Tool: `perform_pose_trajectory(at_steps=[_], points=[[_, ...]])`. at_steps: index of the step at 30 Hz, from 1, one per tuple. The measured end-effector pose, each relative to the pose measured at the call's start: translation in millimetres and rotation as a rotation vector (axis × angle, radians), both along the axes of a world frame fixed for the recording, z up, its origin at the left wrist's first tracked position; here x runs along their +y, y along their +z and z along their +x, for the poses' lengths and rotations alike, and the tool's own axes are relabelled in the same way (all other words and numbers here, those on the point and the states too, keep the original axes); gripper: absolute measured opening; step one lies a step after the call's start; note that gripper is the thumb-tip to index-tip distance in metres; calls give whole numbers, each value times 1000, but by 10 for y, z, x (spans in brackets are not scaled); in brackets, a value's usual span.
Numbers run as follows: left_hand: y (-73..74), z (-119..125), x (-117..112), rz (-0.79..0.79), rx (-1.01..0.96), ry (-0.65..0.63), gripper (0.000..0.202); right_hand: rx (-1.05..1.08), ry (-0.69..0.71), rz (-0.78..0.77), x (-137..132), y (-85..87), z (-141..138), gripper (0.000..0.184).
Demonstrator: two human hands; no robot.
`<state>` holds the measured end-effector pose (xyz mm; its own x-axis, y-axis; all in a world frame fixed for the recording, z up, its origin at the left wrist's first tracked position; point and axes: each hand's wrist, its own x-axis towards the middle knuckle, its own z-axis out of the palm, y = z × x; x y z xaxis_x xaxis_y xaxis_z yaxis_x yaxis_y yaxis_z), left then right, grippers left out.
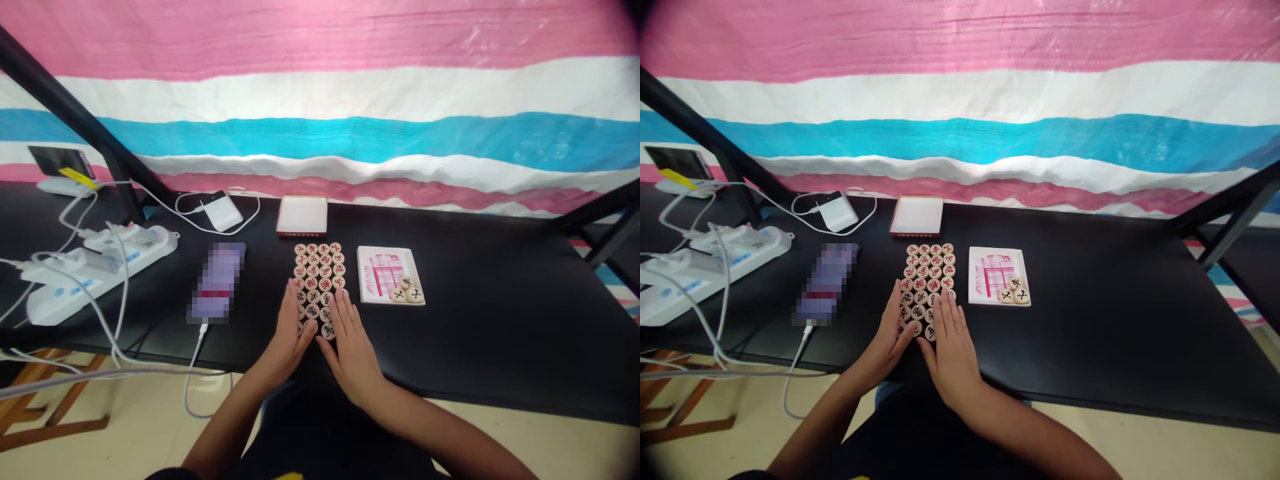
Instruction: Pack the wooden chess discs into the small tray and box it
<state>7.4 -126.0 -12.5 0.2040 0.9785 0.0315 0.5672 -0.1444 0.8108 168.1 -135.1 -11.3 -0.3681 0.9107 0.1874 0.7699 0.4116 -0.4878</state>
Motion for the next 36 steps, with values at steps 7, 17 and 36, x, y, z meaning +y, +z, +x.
perform_pose_trajectory(at_steps=[7,17,36], points=[[58,34,28,-18,-52,54,66,-17,-24,17,-4,-46,-97,59],[-19,-418,232,89,46,156,51,1,-418,148,390,366,587,26],[-35,-418,252,182,65,171,35,-18,-206,8,375,670,486,15]])
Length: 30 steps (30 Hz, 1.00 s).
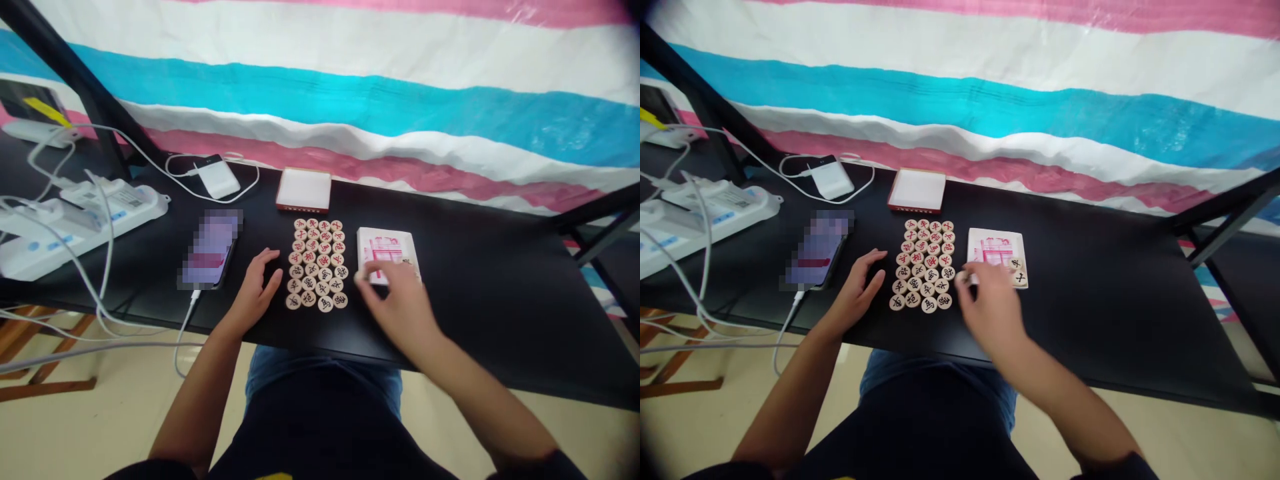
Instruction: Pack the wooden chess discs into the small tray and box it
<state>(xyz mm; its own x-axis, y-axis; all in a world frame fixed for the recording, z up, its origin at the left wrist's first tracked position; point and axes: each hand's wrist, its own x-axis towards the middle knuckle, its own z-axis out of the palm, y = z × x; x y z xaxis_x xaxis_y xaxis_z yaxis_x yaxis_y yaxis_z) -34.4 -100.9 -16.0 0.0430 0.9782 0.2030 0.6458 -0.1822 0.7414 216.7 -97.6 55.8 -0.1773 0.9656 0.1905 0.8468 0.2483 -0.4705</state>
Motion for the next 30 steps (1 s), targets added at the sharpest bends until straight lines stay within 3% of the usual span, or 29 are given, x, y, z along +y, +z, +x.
perform_pose_trajectory(at_steps=[4,8,11,15,18,21,24,30], points=[[14,0,-9,6,-26,-1,34,201,531,-49,-350,-206,-534,15],[20,-5,-14,15,-52,-9,31,169,628,25,-451,-484,-817,18],[9,-13,-10,17,-42,-20,30,179,577,91,-467,-560,-848,23],[-18,-27,2,19,-27,-28,30,236,419,127,-337,-428,-598,23],[-40,-37,21,18,-27,-22,31,110,105,142,-48,-255,-150,25],[-51,-36,42,14,-15,-34,32,-230,-237,64,265,-151,327,24],[-45,-25,44,22,3,-24,33,-417,-267,-79,455,-161,569,23],[-38,-12,25,-9,16,2,32,-548,-259,-100,495,-225,527,25]])
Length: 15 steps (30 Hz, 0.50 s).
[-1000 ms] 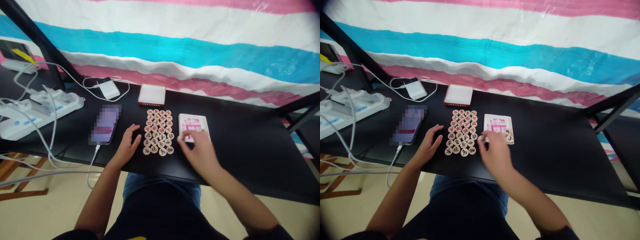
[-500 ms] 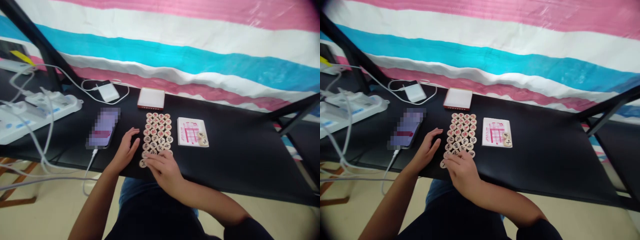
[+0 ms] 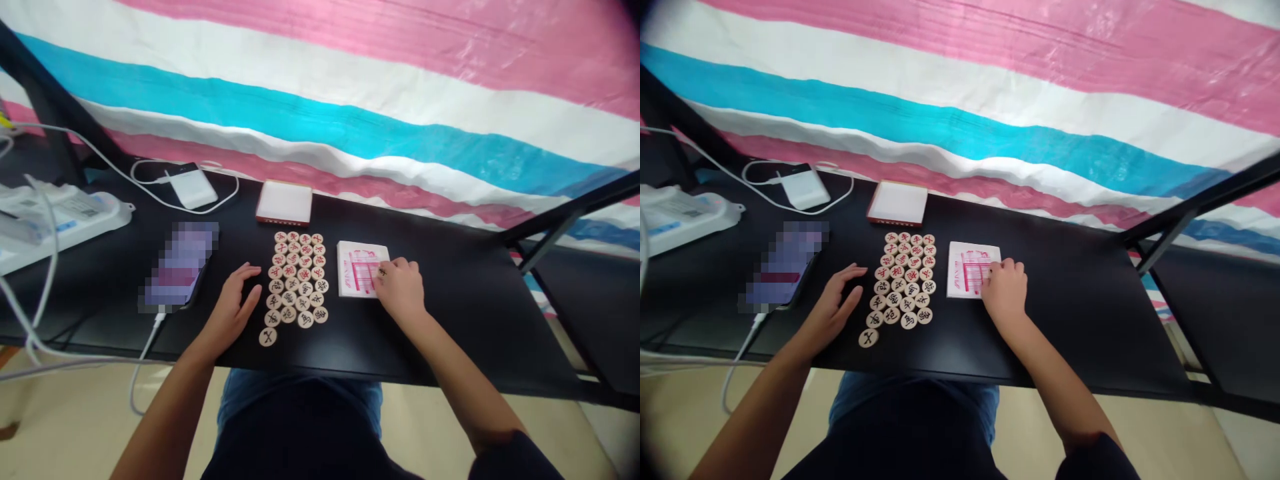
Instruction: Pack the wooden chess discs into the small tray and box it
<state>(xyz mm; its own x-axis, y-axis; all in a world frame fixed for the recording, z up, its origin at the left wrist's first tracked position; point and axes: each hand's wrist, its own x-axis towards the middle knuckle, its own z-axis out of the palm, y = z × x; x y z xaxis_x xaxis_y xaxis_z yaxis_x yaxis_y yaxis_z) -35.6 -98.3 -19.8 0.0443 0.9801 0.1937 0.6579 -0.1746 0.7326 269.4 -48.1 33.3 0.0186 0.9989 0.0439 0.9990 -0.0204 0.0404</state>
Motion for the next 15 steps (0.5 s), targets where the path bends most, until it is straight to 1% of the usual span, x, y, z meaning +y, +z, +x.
perform_pose_trajectory(at_steps=[4,8,15], points=[[-4,-6,-4,19,-1,-21,32,-27,26,-14,-11,14,19,25],[15,0,-15,12,-6,-20,31,21,63,33,-15,6,48,25],[21,8,-22,3,-23,-22,31,51,66,22,24,-41,81,29]])
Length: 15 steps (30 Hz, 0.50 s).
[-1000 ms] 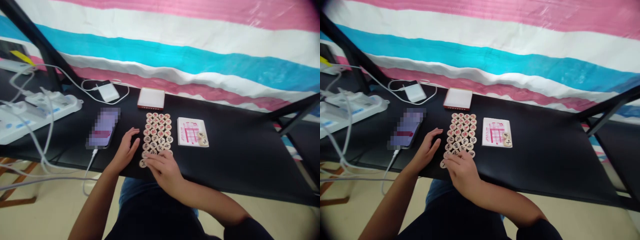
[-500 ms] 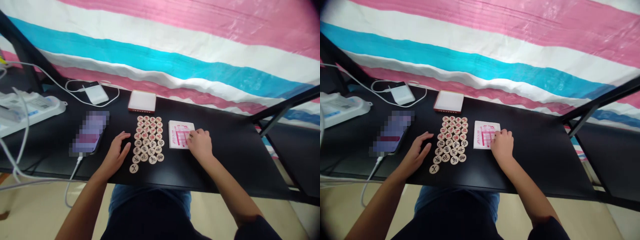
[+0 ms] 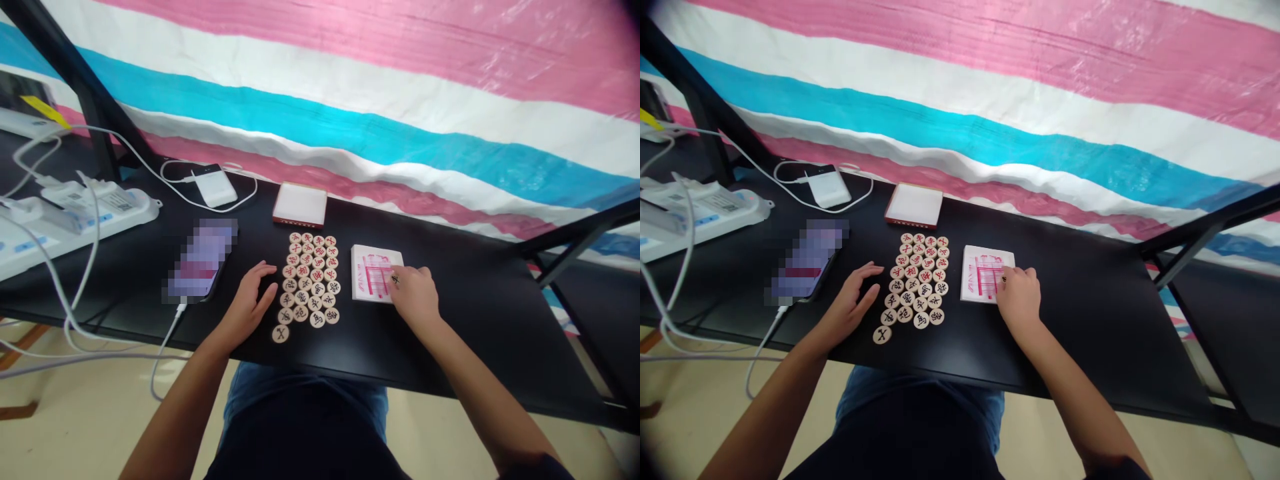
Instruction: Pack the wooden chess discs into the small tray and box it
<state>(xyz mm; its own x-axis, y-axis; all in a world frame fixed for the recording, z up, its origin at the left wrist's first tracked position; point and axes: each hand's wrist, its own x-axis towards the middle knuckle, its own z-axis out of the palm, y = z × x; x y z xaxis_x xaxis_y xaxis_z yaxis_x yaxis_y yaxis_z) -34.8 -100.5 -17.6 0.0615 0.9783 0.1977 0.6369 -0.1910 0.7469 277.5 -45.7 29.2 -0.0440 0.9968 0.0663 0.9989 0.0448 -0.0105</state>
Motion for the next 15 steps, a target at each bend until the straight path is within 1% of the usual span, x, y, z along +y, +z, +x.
perform_pose_trajectory(at_steps=[3,5,6,8,10,11,13,15], points=[[-3,-1,-1,-4,-1,2,31,98,-6,82,-58,64,-54,28],[-2,0,-2,2,1,-2,31,243,57,142,-196,135,-188,24],[-2,2,-2,7,3,-3,32,334,125,157,-294,164,-287,21],[-3,4,-2,17,5,-4,32,500,337,106,-520,179,-526,19],[-6,5,-3,21,7,1,32,587,601,-11,-735,115,-772,20],[-7,5,-3,21,8,4,32,600,677,-29,-821,59,-881,21],[-7,2,-5,22,12,8,32,591,733,-34,-937,-69,-1051,23],[-6,-3,-6,24,14,3,32,568,734,-8,-984,-161,-1150,26]])
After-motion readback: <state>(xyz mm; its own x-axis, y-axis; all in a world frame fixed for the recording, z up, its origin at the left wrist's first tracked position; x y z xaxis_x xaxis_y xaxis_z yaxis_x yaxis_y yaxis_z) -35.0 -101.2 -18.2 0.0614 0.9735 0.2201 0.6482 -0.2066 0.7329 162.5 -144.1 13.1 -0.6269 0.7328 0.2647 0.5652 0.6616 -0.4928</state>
